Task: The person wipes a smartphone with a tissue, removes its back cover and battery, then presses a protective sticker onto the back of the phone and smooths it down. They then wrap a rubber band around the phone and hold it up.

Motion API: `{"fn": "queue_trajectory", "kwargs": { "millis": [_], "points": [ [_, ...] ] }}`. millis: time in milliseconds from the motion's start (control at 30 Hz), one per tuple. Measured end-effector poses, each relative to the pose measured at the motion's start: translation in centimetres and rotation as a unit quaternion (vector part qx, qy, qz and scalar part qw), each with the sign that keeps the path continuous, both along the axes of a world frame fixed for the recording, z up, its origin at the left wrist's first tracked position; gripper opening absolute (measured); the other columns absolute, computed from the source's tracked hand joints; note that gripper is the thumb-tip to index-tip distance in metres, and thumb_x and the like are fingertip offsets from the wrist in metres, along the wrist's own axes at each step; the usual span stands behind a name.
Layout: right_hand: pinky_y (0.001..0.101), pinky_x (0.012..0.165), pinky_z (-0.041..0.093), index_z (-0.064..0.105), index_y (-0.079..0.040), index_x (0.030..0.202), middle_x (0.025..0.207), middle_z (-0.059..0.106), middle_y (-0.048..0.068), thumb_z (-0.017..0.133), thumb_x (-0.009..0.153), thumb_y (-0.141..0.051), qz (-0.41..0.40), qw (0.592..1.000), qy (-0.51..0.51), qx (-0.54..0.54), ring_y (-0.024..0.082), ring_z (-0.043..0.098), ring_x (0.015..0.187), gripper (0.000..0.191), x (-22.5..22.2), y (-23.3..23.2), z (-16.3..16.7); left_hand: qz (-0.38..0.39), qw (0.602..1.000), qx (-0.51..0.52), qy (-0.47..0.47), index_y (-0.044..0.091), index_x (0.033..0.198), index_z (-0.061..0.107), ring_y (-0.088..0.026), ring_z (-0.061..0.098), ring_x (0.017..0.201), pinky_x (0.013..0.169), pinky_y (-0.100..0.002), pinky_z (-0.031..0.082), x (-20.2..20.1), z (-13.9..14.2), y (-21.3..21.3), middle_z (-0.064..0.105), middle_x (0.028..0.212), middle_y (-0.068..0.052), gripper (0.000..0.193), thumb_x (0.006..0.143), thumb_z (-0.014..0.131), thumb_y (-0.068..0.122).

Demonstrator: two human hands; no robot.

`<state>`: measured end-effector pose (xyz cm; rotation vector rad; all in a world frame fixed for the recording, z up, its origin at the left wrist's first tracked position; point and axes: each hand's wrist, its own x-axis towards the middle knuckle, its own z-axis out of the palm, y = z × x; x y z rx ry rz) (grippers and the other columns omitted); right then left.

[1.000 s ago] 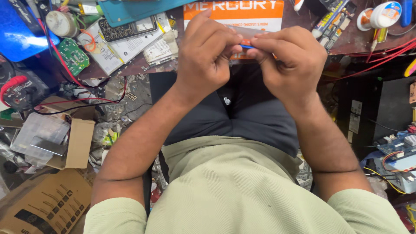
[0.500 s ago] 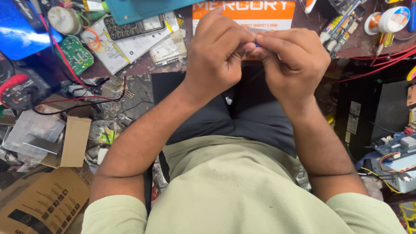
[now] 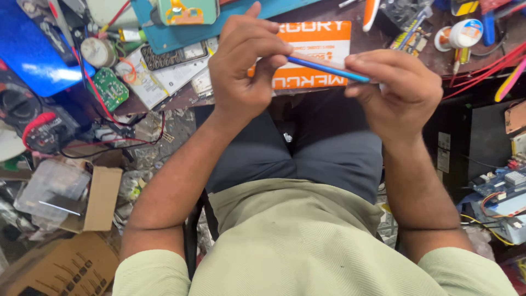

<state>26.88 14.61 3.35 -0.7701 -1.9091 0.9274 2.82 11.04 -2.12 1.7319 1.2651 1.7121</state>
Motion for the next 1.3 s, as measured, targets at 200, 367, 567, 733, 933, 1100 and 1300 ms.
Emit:
{"fn": "queue_trajectory", "kwargs": {
  "millis": [200,367,567,733,933,1100,1300],
  "points": [
    [0.0243,0.071,0.055,0.074,0.002,0.111,0.098,0.073,0.013,0.089,0.086,-0.003,-0.007,0.999,-0.018,0.034,0.020,0.071,0.088,0.030,0.1,-1.6,1.7,-0.048,0.995,0.007,-0.088,0.004,0.099,0.072,-0.022,0.066,0.102,0.120,-0.051,0.047,-0.2,0.3,-0.2,0.071,0.098,-0.005,0.020,0.102,0.074,0.023],
    [0.0237,0.071,0.054,0.076,0.001,0.113,0.095,0.073,0.011,0.091,0.088,-0.003,-0.031,0.998,-0.022,0.042,0.018,0.070,0.080,0.030,-0.6,-3.0,2.8,-0.058,0.989,0.000,-0.135,0.003,0.100,0.071,-0.020,0.065,0.100,0.120,-0.051,0.048,0.0,0.4,-0.8,0.068,0.100,-0.007,0.026,0.103,0.073,0.029],
    [0.0309,0.076,0.058,0.071,0.004,0.106,0.098,0.071,0.016,0.090,0.078,-0.003,-0.015,0.997,-0.025,0.069,0.023,0.071,0.089,0.034,-1.3,-3.1,4.0,-0.072,0.980,0.013,-0.187,0.001,0.099,0.070,-0.020,0.063,0.101,0.120,-0.053,0.046,-0.8,1.0,-0.6,0.066,0.098,-0.009,0.032,0.103,0.071,0.033],
    [0.0303,0.072,0.059,0.071,0.003,0.102,0.094,0.070,0.014,0.090,0.080,0.006,-0.040,0.988,-0.017,0.145,0.024,0.071,0.087,0.030,-1.8,-4.2,5.7,-0.123,0.945,0.022,-0.304,0.001,0.097,0.068,-0.020,0.061,0.103,0.121,-0.058,0.042,-0.2,1.1,-0.9,0.064,0.098,-0.011,0.032,0.102,0.072,0.032],
    [0.0349,0.071,0.060,0.069,0.004,0.099,0.086,0.067,0.012,0.092,0.075,0.004,-0.015,0.974,-0.081,0.213,0.026,0.071,0.082,0.033,-1.8,-5.1,8.1,-0.161,0.922,0.018,-0.351,0.001,0.097,0.066,-0.020,0.061,0.101,0.121,-0.060,0.041,0.3,1.3,-1.2,0.066,0.097,-0.010,0.031,0.102,0.072,0.031],
    [0.0355,0.072,0.060,0.069,0.004,0.098,0.086,0.066,0.012,0.091,0.076,0.006,-0.015,0.973,-0.092,0.213,0.027,0.072,0.083,0.031,-1.9,-5.5,8.5,-0.159,0.929,0.025,-0.334,0.002,0.096,0.066,-0.020,0.059,0.101,0.122,-0.060,0.040,0.0,2.0,-1.4,0.066,0.096,-0.009,0.031,0.103,0.071,0.032],
    [0.0357,0.072,0.059,0.070,0.006,0.099,0.092,0.069,0.018,0.092,0.077,0.000,-0.053,0.978,-0.075,0.189,0.029,0.072,0.085,0.032,-1.5,-4.7,6.3,-0.062,0.979,0.046,-0.188,0.001,0.095,0.067,-0.019,0.062,0.100,0.119,-0.056,0.045,-1.5,3.8,-1.9,0.068,0.094,-0.009,0.036,0.104,0.068,0.036]
  ]
}}
